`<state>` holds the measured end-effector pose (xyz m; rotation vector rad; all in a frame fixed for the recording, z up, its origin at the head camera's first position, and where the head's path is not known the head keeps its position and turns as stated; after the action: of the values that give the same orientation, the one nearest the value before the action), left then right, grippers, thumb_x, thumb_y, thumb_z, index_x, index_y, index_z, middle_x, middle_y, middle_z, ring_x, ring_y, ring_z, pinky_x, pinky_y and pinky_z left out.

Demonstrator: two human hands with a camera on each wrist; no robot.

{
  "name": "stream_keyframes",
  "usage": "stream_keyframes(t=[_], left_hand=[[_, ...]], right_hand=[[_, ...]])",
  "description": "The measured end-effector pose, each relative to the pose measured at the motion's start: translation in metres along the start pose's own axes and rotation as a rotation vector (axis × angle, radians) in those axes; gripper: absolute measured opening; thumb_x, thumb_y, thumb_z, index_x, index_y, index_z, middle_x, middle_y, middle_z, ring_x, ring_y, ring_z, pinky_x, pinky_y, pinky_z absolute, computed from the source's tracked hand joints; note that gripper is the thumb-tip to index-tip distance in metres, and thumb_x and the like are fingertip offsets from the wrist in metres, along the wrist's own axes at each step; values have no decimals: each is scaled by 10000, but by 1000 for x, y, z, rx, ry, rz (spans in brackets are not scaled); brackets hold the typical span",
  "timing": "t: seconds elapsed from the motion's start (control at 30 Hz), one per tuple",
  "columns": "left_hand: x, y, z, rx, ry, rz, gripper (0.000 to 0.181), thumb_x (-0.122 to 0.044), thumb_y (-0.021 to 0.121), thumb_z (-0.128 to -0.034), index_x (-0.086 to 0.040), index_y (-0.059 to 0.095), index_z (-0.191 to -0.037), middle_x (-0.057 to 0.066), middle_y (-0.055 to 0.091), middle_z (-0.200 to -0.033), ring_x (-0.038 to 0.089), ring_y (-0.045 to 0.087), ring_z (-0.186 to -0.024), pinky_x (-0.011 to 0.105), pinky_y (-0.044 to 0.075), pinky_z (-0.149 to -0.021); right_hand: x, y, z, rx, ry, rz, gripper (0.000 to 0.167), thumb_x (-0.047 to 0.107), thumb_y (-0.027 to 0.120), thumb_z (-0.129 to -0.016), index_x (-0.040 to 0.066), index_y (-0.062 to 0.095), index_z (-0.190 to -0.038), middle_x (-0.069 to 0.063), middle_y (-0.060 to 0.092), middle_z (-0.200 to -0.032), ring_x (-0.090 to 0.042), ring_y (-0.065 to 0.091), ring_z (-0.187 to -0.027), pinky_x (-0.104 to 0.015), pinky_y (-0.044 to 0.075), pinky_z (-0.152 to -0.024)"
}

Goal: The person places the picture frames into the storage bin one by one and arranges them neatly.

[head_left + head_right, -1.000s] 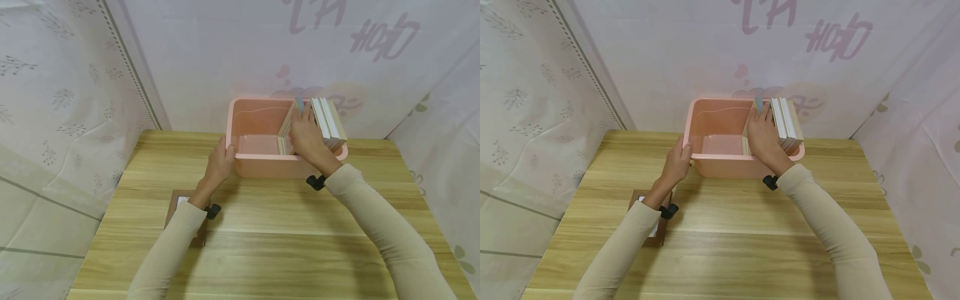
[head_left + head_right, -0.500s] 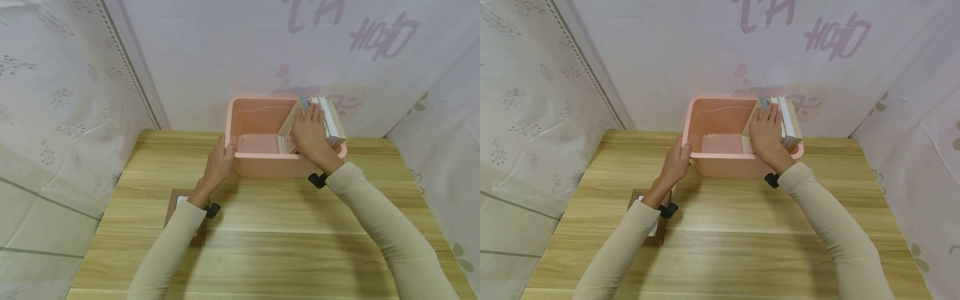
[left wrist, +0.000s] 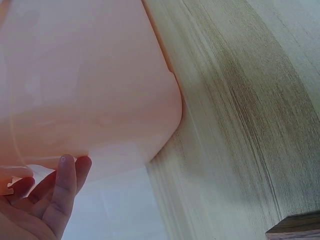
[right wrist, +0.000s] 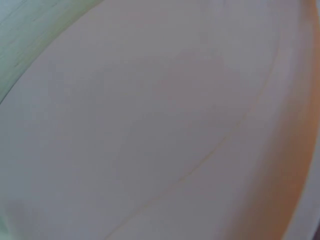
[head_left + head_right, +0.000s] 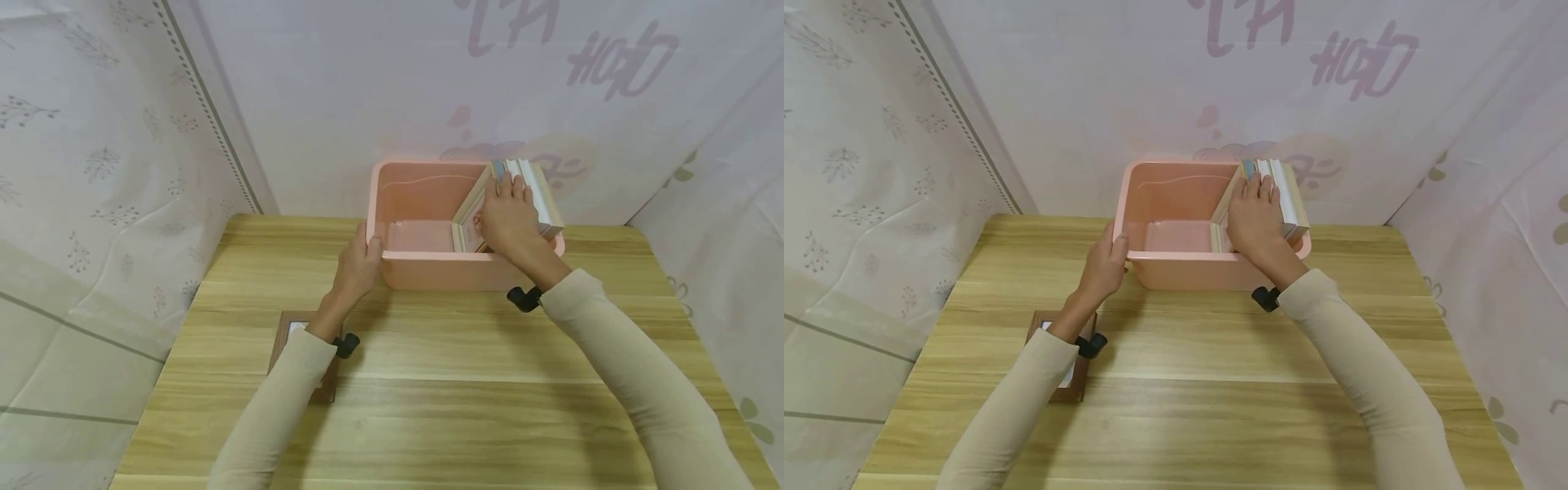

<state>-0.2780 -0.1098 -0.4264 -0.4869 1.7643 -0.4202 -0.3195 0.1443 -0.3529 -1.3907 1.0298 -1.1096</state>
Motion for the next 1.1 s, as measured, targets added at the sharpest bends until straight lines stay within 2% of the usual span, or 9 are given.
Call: stream_keyframes(t=[0.13,0.23,0.33,0.53,0.63,0.73,0.9,1.1], left_hand=[[1,0,0,0,4,9,332,-313,325,-980,-42,501,-1057,53,460,-688,188,418,-550,327,342,-446],[0,0,0,1,1,10,335,-321,322,-972,-46,498,-1047,48,450,-685,183,406,-545,322,334,-440],[0,-1,0,0,-3,9,336,-323,315,-965,-49,494,-1039,46,445,-681,182,398,-539,322,327,-435],[0,-1,0,1,-5,4,341,-319,316,-969,-44,502,-1048,48,451,-685,187,414,-553,327,341,-449],[0,-1,0,1,-9,7,335,-315,322,-972,-46,504,-1052,51,455,-688,195,419,-556,333,349,-452],[0,-1,0,-7,-8,8,320,-308,330,-974,-50,506,-1047,47,455,-687,192,420,-559,334,347,-455],[0,0,0,-7,-4,18,311,-310,330,-980,-57,501,-1035,40,442,-673,180,400,-541,322,329,-443],[1,-2,2,26,-40,15,322,-325,331,-994,-63,495,-1085,65,490,-736,207,458,-595,342,381,-480]], right_hand=[[-5,-6,8,-76,-24,-28,619,198,457,-990,-108,261,-1490,-382,238,-1520,-567,193,-1413,-656,174,-1141],[-13,-11,15,-120,-17,-64,602,293,424,-1023,-76,302,-1483,-345,271,-1528,-546,222,-1412,-666,187,-1128],[-24,-15,22,-129,-14,-111,650,385,412,-1037,-74,308,-1486,-337,264,-1539,-528,220,-1424,-639,176,-1146],[-46,-15,39,-145,-58,-221,788,484,539,-968,-94,340,-1465,-341,267,-1536,-513,269,-1409,-640,232,-1122],[-54,-12,47,-174,-66,-311,784,472,574,-950,-80,357,-1464,-325,259,-1547,-506,267,-1414,-664,254,-1097],[-60,-10,53,-218,-72,-375,734,397,619,-936,-77,389,-1447,-324,275,-1539,-518,270,-1407,-683,261,-1080],[-67,-1,59,-234,-66,-385,743,306,651,-919,-68,341,-1481,-300,244,-1560,-532,292,-1388,-689,299,-1051],[-70,10,62,-213,-49,-402,771,313,610,-946,-12,242,-1541,-233,140,-1618,-535,295,-1386,-704,347,-986]])
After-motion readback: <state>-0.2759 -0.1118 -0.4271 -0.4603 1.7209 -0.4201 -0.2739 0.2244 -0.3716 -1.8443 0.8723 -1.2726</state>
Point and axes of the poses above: each hand's wrist, its own z-axis away from the middle knuckle, its own y-axis out of the palm, x = y × z, the point moved 6 cm from there along -z, towards the middle knuckle
